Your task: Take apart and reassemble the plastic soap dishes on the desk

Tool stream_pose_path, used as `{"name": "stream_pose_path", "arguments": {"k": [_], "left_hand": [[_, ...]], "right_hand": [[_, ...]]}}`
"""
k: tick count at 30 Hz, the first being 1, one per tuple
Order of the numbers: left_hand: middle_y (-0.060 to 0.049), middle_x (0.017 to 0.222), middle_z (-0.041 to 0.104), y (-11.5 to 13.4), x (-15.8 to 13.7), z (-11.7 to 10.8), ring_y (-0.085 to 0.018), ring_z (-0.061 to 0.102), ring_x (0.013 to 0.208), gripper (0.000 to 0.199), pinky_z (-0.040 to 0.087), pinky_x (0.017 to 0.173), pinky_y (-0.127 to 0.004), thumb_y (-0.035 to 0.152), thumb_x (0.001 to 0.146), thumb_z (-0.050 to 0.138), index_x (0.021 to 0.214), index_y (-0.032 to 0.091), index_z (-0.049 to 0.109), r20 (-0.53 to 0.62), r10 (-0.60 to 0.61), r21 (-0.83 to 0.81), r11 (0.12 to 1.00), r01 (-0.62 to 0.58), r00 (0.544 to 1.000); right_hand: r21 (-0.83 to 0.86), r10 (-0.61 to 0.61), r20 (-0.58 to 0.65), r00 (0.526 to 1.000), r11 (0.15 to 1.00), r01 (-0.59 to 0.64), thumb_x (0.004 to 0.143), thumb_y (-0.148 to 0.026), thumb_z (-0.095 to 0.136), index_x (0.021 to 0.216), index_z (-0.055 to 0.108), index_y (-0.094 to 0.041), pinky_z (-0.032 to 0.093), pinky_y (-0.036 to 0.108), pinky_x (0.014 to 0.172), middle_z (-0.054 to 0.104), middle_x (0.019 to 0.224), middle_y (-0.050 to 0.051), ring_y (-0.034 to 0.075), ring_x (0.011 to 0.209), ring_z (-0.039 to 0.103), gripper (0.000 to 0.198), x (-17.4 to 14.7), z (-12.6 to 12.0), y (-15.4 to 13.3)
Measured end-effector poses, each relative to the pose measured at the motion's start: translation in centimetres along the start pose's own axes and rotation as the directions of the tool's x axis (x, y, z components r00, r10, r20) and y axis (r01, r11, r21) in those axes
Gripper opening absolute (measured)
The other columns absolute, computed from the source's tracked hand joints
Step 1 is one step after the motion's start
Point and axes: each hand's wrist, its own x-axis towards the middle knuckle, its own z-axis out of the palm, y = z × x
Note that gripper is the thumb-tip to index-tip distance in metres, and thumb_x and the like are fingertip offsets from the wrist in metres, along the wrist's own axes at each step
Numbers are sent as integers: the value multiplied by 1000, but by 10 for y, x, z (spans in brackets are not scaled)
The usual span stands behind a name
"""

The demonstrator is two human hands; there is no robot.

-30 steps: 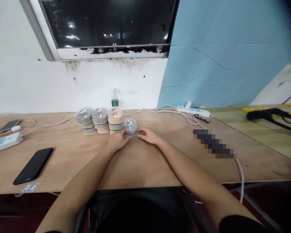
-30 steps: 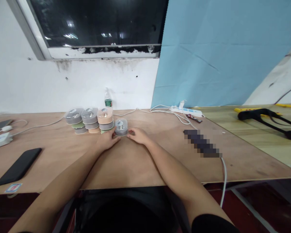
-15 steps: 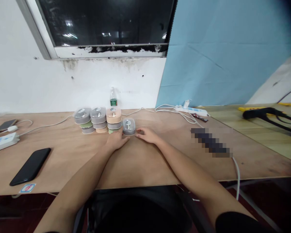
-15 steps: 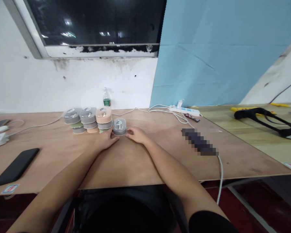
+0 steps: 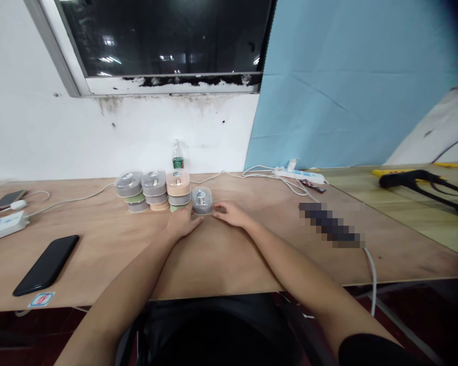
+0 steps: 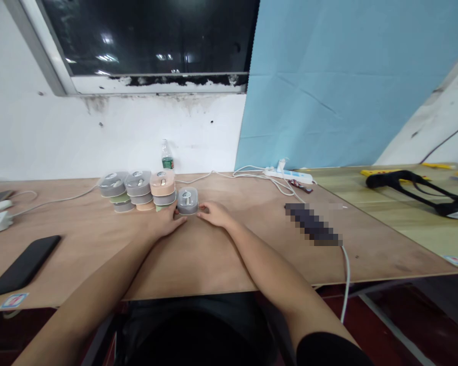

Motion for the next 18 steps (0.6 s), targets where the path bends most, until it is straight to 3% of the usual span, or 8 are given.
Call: {"name": "stream_pose_path", "arguments": {"k": [18], "left_hand": [[-9, 106, 67, 2, 0, -1, -27, 63, 95, 56, 48, 77, -35, 55, 83, 53, 126, 20, 44, 11, -11, 11, 1000, 11, 1000]], "right_hand": [[7, -12, -12, 1000, 1000, 12, 80, -37, 66, 108, 67, -23, 48, 36, 90, 69, 109, 6, 22, 99, 64, 32, 0, 0, -1]]}}
